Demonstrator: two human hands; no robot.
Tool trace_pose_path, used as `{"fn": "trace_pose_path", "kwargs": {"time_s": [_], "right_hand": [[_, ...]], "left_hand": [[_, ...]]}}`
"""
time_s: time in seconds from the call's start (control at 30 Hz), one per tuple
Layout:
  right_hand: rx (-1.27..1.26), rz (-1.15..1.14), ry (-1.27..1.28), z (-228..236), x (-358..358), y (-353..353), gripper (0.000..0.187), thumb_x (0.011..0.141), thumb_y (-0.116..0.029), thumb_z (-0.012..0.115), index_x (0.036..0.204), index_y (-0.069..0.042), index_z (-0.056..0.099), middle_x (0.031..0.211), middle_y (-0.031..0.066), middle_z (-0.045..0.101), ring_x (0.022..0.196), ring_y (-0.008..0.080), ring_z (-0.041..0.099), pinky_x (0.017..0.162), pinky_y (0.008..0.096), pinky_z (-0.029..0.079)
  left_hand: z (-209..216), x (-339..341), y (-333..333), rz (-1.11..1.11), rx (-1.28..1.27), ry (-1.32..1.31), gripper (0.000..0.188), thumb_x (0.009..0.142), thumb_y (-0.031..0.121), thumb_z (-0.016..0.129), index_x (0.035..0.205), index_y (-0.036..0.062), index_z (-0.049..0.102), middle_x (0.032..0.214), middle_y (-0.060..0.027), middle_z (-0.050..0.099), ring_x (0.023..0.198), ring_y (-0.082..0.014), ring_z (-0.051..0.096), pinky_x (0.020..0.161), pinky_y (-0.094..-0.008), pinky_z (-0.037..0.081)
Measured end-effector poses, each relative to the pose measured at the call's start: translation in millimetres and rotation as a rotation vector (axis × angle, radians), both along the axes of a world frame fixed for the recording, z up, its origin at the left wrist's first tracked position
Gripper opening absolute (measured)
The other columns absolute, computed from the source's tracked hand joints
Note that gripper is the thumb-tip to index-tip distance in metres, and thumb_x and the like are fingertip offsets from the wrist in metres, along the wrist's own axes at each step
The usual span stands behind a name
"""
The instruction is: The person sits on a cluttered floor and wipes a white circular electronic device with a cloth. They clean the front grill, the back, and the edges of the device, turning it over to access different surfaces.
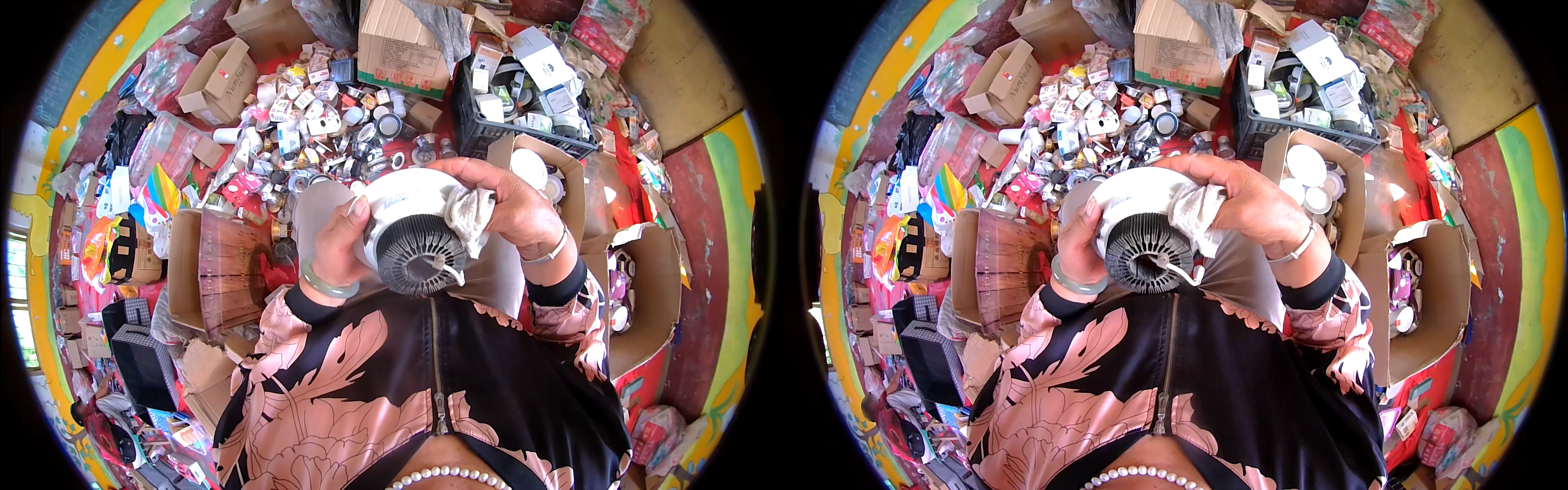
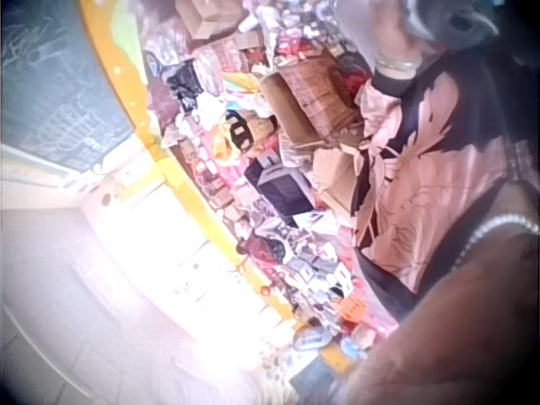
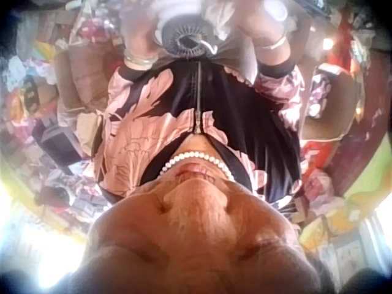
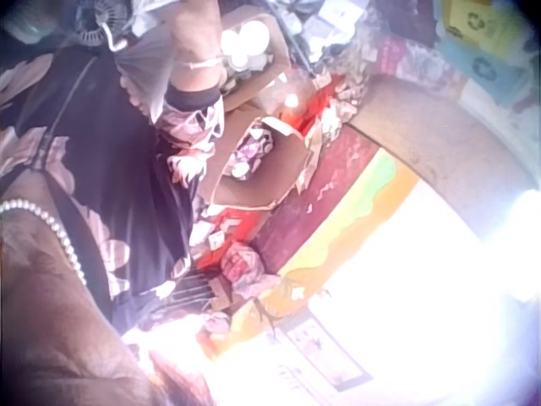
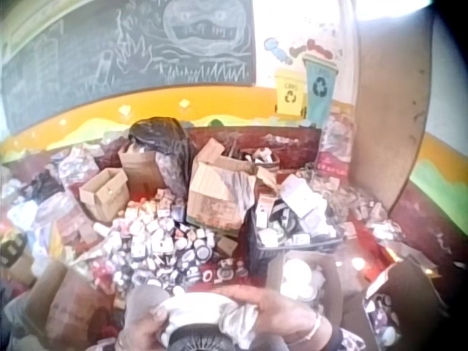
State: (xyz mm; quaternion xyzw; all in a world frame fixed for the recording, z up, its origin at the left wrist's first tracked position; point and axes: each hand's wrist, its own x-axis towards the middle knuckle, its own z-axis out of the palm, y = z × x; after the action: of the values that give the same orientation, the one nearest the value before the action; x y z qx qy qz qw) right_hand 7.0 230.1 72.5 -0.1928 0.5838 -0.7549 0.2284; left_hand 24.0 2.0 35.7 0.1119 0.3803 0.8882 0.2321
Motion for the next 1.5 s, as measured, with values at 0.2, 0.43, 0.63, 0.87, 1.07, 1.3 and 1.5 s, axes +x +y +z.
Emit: {"fn": "trace_pose_path", "kwargs": {"time_s": [0.2,0.43,0.63,0.87,1.07,1.3,1.5], "right_hand": [[0.044,-0.059,-0.082,-4.5,2.4,-8.4,0.035,0.075,-0.006,0.067,0.107,0.001,0.054,0.1,0.0025,0.059,0.091,0.0098,0.054,0.08,0.0246,0.043],[0.546,-0.332,0.171,-5.4,2.7,-25.8,0.036,0.073,-0.011,0.069,0.103,0.002,0.055,0.083,0.0081,0.061,0.079,0.0114,0.056,0.069,0.0255,0.046],[-0.072,-0.788,0.064,-21.0,-18.6,-10.8,0.018,0.085,0.005,0.048,0.096,-0.004,0.059,0.077,0.0062,0.064,0.06,0.0083,0.056,0.049,0.0186,0.042],[-0.077,-0.611,0.021,7.8,-1.5,16.0,0.025,0.085,0.0,0.049,0.108,0.001,0.06,0.089,0.0065,0.062,0.067,0.0093,0.055,0.06,0.0201,0.043],[0.262,-0.505,0.474,16.3,6.2,-15.6,0.026,0.083,-0.001,0.056,0.109,-0.001,0.059,0.091,0.0046,0.061,0.08,0.0146,0.058,0.076,0.0248,0.046],[0.499,-0.387,0.897,17.3,4.6,-27.9,0.007,0.07,0.002,0.061,0.077,0.003,0.06,0.082,0.0126,0.06,0.079,0.0305,0.058,0.067,0.0346,0.048],[0.54,-0.246,0.83,12.9,0.1,-22.2,0.008,0.072,0.006,0.062,0.08,0.004,0.062,0.089,0.0105,0.06,0.083,0.0242,0.059,0.072,0.0311,0.048]], "left_hand": [[-10.1,1.8,-3.3,0.005,-0.251,0.134,0.049,0.096,0.036,0.044,0.118,-0.007,0.052,0.101,-0.0098,0.063,0.09,-0.0132,0.058,0.08,-0.0255,0.045],[-21.3,1.1,3.4,0.044,-0.388,0.207,0.048,0.097,0.035,0.041,0.118,-0.0073,0.052,0.1,-0.0079,0.063,0.089,-0.0109,0.057,0.078,-0.0237,0.044],[-30.2,-9.6,-4.7,0.015,0.382,-0.29,0.042,0.096,0.03,0.041,0.123,-0.0022,0.048,0.117,-0.016,0.056,0.108,-0.0272,0.055,0.095,-0.0409,0.044],[-48.5,-24.2,-19.1,0.133,0.522,-0.209,0.038,0.094,0.027,0.041,0.115,-0.0022,0.053,0.114,-0.0172,0.058,0.105,-0.0301,0.057,0.093,-0.0436,0.045],[-45.8,-22.4,-13.2,0.136,0.455,-0.251,0.037,0.096,0.026,0.039,0.116,-0.0026,0.053,0.114,-0.0172,0.058,0.105,-0.0299,0.056,0.094,-0.044,0.044],[-38.2,-21.0,-8.7,0.064,0.529,-0.205,0.04,0.097,0.028,0.038,0.12,-0.0022,0.049,0.117,-0.017,0.056,0.107,-0.0292,0.056,0.096,-0.0428,0.043],[-49.8,-17.1,-6.1,0.149,0.478,-0.235,0.038,0.097,0.024,0.034,0.118,-0.0033,0.049,0.115,-0.018,0.057,0.105,-0.0284,0.057,0.094,-0.042,0.045]]}}
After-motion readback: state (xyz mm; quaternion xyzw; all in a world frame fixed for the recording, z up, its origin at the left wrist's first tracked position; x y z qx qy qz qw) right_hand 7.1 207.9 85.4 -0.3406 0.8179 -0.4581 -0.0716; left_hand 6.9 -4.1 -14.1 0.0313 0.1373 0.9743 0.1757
